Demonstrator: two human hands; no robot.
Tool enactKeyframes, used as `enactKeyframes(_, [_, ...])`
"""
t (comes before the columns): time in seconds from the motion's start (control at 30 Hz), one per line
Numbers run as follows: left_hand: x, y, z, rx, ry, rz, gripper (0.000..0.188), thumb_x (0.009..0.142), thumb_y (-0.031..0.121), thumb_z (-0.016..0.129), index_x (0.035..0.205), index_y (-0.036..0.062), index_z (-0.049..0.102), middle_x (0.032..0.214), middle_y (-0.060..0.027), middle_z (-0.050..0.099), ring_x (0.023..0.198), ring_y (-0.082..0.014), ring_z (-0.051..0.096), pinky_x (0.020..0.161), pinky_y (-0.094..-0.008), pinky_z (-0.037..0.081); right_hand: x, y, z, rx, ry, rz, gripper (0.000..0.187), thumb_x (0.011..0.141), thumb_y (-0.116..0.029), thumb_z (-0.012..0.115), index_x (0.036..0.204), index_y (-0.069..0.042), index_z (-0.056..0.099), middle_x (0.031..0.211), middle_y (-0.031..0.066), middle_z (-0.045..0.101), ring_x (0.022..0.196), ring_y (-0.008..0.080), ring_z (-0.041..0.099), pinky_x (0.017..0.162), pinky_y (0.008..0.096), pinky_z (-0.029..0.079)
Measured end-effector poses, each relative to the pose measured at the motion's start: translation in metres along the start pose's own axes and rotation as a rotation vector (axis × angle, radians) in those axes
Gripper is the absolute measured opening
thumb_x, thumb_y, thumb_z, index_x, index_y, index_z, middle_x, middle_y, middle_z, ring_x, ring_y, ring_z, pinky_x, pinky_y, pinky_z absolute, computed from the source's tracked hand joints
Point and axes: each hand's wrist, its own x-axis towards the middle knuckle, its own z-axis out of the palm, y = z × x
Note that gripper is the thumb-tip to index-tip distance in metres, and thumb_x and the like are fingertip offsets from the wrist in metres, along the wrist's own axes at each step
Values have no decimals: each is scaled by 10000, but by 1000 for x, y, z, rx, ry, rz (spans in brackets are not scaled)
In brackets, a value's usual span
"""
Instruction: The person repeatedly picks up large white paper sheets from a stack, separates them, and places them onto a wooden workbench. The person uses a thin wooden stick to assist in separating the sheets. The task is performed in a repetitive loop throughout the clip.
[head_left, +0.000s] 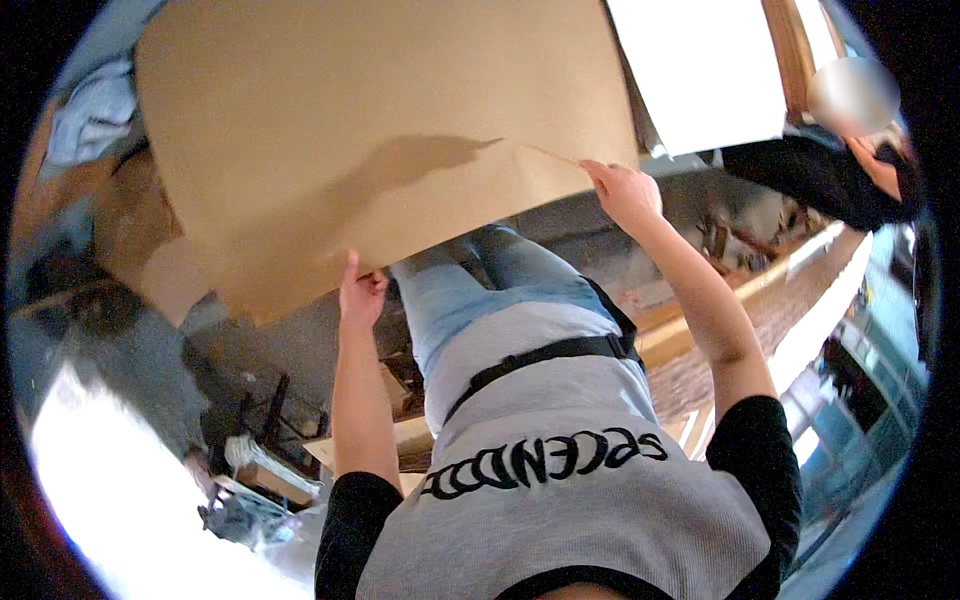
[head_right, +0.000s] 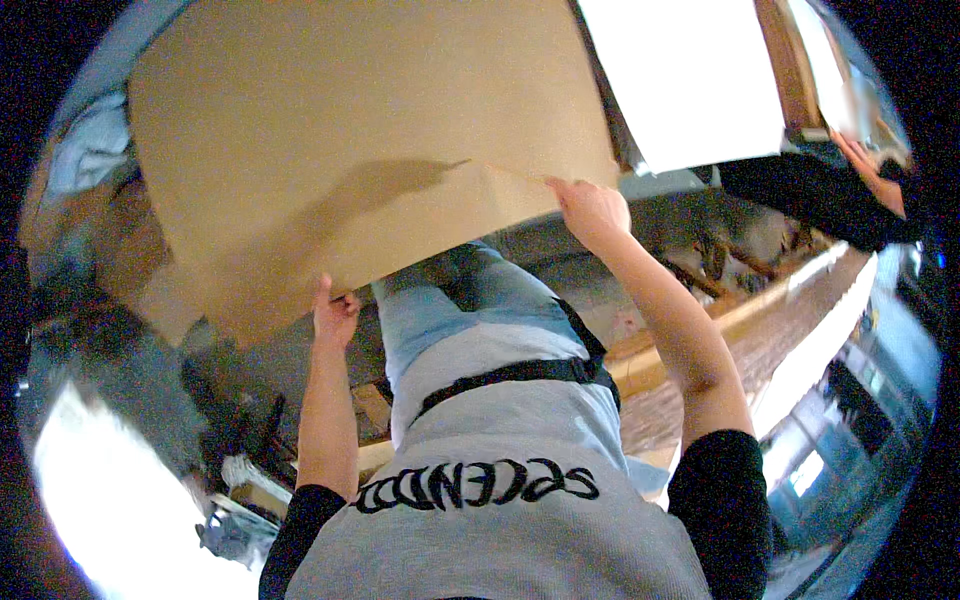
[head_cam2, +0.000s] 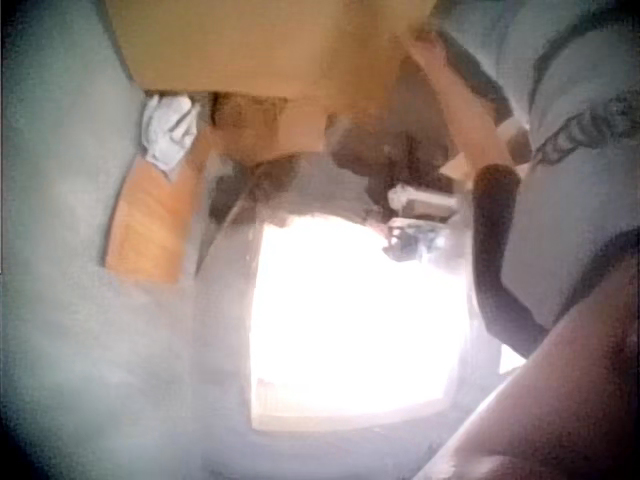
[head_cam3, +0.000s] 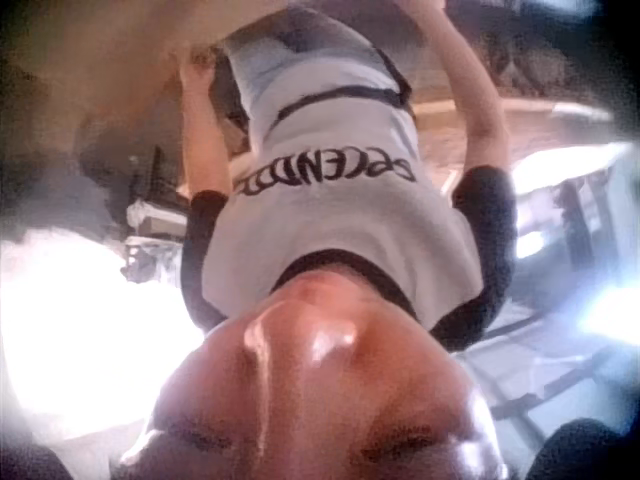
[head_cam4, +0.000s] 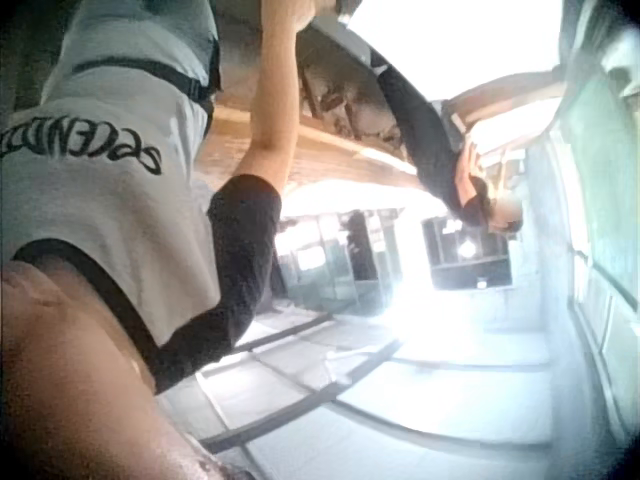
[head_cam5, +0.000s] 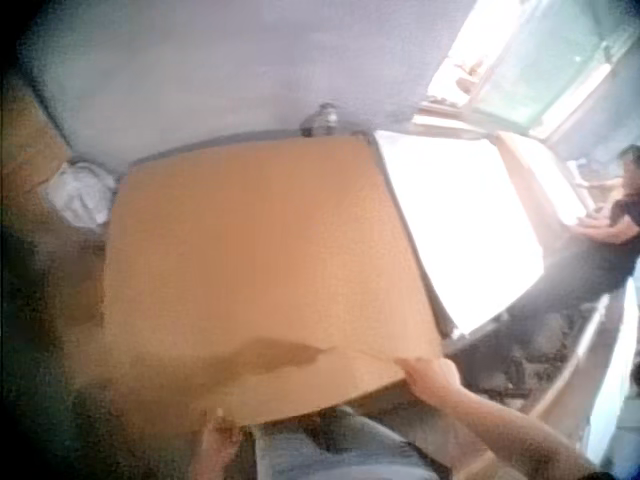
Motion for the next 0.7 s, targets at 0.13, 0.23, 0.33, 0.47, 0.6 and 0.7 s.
enactKeyframes(0.13, [15, -6, -21, -104, -58, -83, 208, 772, 248, 628, 817, 89, 501, 663, -33, 497, 519, -131, 468, 403, -224, 337, -6, -3, 7, -104, -168, -7, 302, 817, -190, 424, 1099, -252, 512, 856, 103, 607, 756, 294, 595, 615, 418, 479])
enactKeyframes(0.23, [4, -5, -9, -66, -56, -72, 228, 755, 256, 650, 776, 94, 491, 646, -24, 486, 514, -131, 473, 400, -228, 345, -6, -20, 0, -30, -2, -90, 243, 836, -239, 451, 1060, -238, 544, 809, 112, 605, 685, 312, 589, 591, 424, 470])
enactKeyframes(0.33, [2, -6, -6, -95, -90, -99, 241, 748, 273, 658, 775, 100, 493, 646, -20, 490, 502, -133, 481, 401, -238, 354, 5, -70, -14, 75, 50, -193, 242, 851, -224, 439, 1072, -233, 538, 813, 112, 602, 684, 311, 590, 575, 408, 472])
enactKeyframes(0.47, [-9, 3, 5, -73, -88, -96, 248, 741, 290, 664, 774, 110, 496, 646, -19, 494, 488, -136, 488, 409, -241, 361, 32, -132, 5, 166, 125, -466, 263, 835, -212, 465, 1092, -229, 515, 785, 104, 592, 654, 306, 587, 554, 406, 470])
enactKeyframes(0.6, [0, -1, -4, -33, -146, -139, 263, 742, 312, 657, 792, 108, 501, 660, -24, 507, 505, -136, 494, 418, -240, 371, 37, -181, 12, -1, -16, -499, 262, 822, -189, 469, 1078, -227, 511, 739, 99, 578, 620, 292, 586, 522, 402, 468])
enactKeyframes(0.7, [4, -4, -7, -62, -152, -160, 276, 743, 324, 650, 822, 97, 513, 663, -35, 519, 526, -144, 500, 424, -240, 385, 29, -181, 22, -77, -43, -511, 250, 810, -167, 468, 1051, -214, 516, 730, 102, 577, 613, 290, 588, 509, 397, 469])
